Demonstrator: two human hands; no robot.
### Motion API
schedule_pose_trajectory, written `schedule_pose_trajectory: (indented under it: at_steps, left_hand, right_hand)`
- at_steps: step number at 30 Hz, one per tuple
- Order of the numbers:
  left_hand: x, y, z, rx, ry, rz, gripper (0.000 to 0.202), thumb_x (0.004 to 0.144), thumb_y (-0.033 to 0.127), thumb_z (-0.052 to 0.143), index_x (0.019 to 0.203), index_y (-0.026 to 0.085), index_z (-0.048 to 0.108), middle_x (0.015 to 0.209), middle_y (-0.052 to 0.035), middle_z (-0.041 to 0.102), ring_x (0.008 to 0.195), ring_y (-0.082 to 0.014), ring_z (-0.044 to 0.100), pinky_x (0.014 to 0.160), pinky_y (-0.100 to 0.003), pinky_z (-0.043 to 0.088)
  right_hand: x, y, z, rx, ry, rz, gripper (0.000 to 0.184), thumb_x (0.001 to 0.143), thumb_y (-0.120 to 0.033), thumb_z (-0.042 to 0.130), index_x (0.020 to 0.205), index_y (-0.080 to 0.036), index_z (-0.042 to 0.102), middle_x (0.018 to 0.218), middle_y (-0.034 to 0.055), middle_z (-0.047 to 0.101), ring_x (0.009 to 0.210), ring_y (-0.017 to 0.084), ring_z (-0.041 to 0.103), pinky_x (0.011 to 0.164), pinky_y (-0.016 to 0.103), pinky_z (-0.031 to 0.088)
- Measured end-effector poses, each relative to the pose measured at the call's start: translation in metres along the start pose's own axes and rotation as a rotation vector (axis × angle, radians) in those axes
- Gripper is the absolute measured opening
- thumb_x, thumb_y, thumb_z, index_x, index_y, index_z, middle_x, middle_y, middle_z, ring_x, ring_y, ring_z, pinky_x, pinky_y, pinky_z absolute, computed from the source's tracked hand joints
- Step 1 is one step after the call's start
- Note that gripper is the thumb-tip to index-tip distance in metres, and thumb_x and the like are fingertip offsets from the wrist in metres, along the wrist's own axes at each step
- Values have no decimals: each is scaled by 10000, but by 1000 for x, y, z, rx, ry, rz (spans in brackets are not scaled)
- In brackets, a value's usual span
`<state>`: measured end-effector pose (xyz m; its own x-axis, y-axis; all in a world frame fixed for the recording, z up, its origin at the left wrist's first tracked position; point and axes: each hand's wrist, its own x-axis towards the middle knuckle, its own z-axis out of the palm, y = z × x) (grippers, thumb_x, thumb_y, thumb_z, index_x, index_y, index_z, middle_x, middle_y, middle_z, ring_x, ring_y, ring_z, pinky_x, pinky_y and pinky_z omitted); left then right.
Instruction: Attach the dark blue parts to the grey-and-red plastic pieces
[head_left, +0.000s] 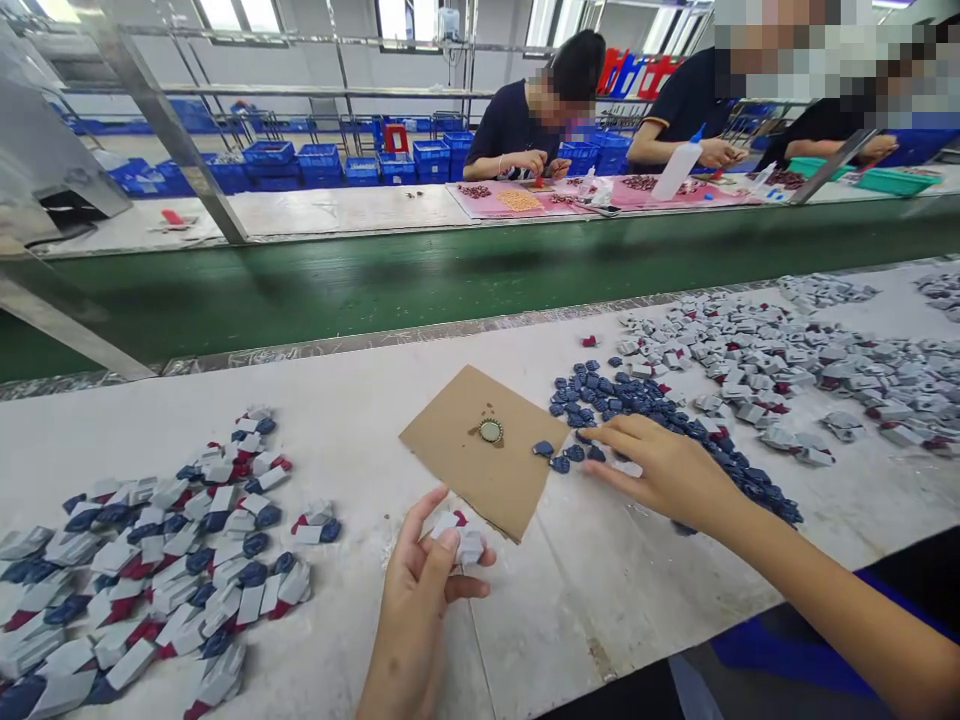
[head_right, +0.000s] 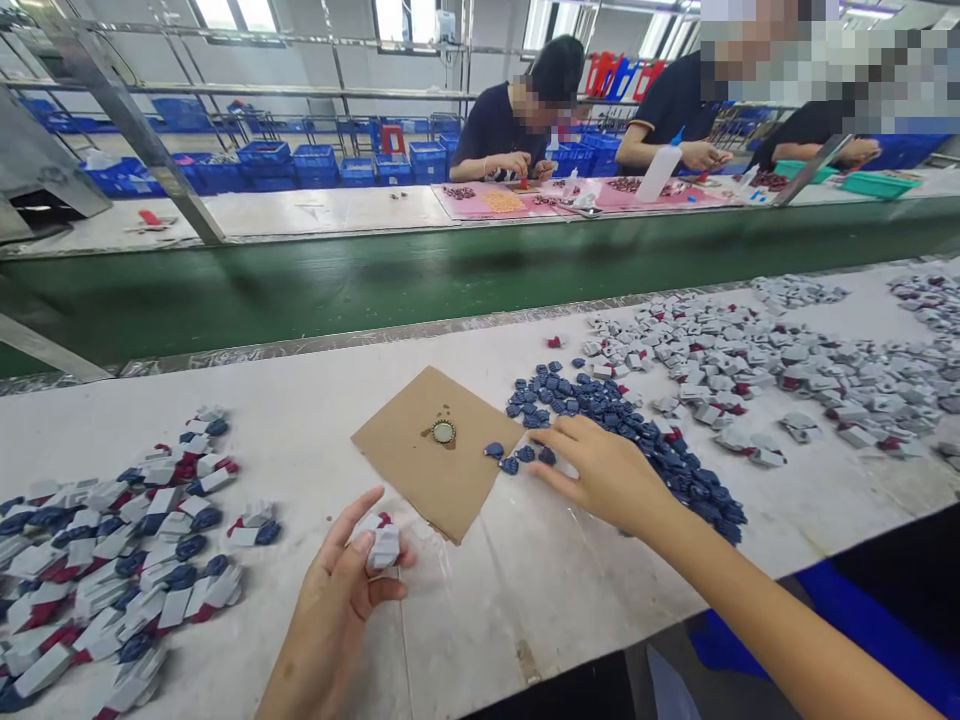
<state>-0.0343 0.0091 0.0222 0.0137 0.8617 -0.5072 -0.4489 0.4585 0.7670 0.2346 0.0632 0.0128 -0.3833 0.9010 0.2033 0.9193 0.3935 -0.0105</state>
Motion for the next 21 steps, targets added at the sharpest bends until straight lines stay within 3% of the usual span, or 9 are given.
schedule_pose_trajectory:
  at_steps: [3, 6, 8, 12, 15, 19, 21]
  left_hand:
    - [2, -3, -1, -24, -65, -7, 359, 719, 475, 622, 867, 153, 563, 515, 17, 516, 475, -85, 440, 404, -157, 346]
    - [2, -7, 0, -104, -97, -6, 354, 775, 521, 540, 712, 177, 483, 487, 64, 399, 412, -38, 275, 383, -141, 214]
    - [2, -9, 0, -142, -96, 16, 395, 804, 554, 472, 683, 181, 424, 521, 72, 366, 404, -30, 239, 387, -151, 175]
    - [0, -6, -5, -259, -130, 16, 456, 812, 632, 321, 713, 193, 401, 586, 52, 391, 433, -50, 318, 388, -157, 185]
    - [-1, -3, -10, -261, -164, 37, 343, 805, 533, 404, 737, 198, 436, 664, 22, 451, 525, -98, 432, 374, -165, 267]
    - [3, -2, -15, -46, -53, 135, 280, 827, 454, 486, 781, 183, 536, 715, -17, 548, 647, -136, 546, 402, -176, 391]
    - [7, -3, -18, -36, 13, 160, 299, 787, 458, 561, 723, 166, 564, 640, -11, 565, 573, -121, 562, 387, -164, 387]
  right_hand:
    - [14, -19, 2, 37, -31, -57, 340, 895, -406, 412, 1111, -196, 570, 996, 98, 621, 891, 216, 590, 648, 307, 496]
    - [32, -30, 6, 48, -141, -50, 263, 893, -334, 423, 1066, -217, 583, 961, 80, 623, 881, 217, 589, 609, 289, 477]
    - [41, -32, 9, 67, -225, -42, 224, 871, -261, 436, 1030, -220, 589, 939, 68, 620, 831, 209, 600, 574, 279, 458]
    - [48, -30, 13, 194, -266, -13, 202, 821, -197, 425, 949, -196, 581, 862, 58, 593, 709, 183, 592, 577, 289, 445]
    - [49, -35, 7, 339, -189, 31, 222, 844, -234, 379, 954, -188, 566, 835, 61, 571, 658, 164, 565, 572, 288, 444]
    - [57, -55, -4, 481, -182, 54, 323, 894, -349, 345, 1143, -224, 509, 829, 55, 593, 613, 156, 550, 547, 283, 442]
    - [62, -62, -6, 552, -184, 92, 346, 875, -391, 403, 1171, -224, 469, 795, 43, 608, 582, 153, 546, 518, 277, 437]
